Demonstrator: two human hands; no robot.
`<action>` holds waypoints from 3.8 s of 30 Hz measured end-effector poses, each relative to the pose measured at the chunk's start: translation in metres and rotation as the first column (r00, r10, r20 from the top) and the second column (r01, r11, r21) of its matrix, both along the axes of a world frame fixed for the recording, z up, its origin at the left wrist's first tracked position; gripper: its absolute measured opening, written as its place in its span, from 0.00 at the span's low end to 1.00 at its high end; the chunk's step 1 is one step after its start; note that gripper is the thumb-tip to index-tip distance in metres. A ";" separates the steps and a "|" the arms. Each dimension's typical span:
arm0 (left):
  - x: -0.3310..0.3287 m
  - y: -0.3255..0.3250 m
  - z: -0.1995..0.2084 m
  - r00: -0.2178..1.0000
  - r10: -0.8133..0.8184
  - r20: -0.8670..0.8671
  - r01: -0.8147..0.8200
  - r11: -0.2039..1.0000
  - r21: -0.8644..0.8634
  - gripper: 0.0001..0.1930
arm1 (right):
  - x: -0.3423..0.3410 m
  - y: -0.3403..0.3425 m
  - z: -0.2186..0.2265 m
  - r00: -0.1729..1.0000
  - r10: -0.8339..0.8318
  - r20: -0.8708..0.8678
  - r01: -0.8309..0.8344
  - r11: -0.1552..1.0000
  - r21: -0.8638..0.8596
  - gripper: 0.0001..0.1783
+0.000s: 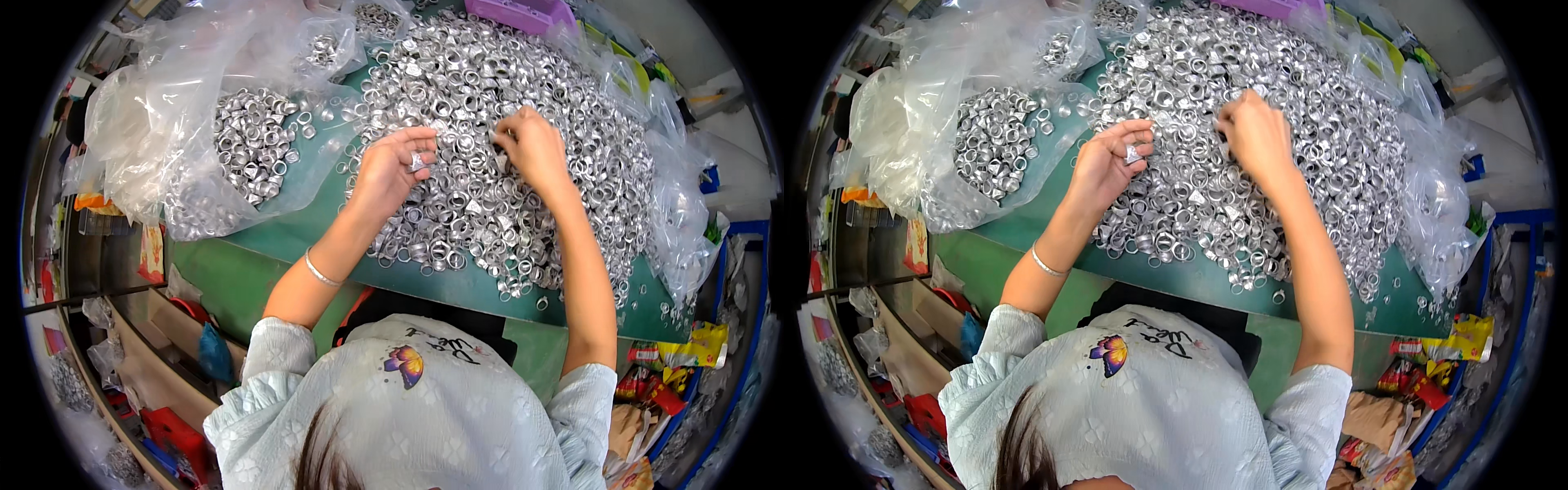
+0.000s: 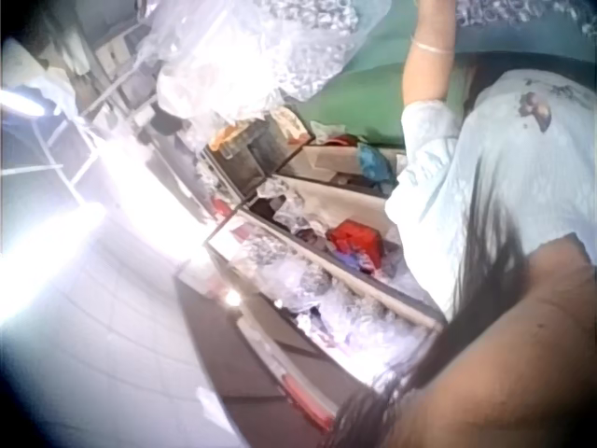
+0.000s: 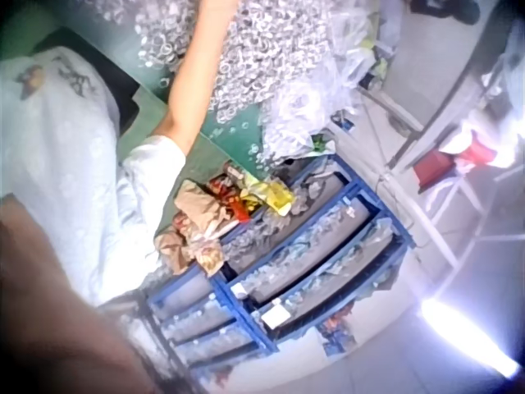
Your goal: The person sorts metal rings from a large pile on a workbench by hand, picking up individual rings and placing them into clear plastic bags.
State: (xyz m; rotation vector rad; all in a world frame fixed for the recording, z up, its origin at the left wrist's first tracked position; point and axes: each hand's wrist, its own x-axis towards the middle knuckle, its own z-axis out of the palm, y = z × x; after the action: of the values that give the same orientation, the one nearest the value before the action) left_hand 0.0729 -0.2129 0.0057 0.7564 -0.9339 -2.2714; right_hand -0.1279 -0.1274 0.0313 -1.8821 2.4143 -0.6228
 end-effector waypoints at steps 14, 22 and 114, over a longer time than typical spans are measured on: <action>-0.019 0.102 -0.026 0.844 0.131 0.520 0.523 0.013 -0.852 0.10 | 0.013 0.156 -0.026 -0.664 0.410 0.626 0.386 0.904 -0.182 0.17; -0.042 0.101 -0.038 0.787 0.329 0.523 0.596 -0.184 -0.782 0.11 | 0.051 0.172 -0.041 0.894 -0.405 0.194 0.435 0.888 -0.152 0.09; -0.075 0.143 -0.037 0.875 0.156 0.458 0.479 -0.154 -0.864 0.04 | 0.026 0.248 -0.057 0.075 -0.225 0.972 0.712 0.694 0.106 0.08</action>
State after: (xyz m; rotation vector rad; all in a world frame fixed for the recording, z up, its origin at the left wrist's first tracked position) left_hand -0.0020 -0.0699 -0.0310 0.2706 -2.6453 -0.6642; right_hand -0.1020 0.1209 -0.0255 -0.1355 1.8767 -1.7723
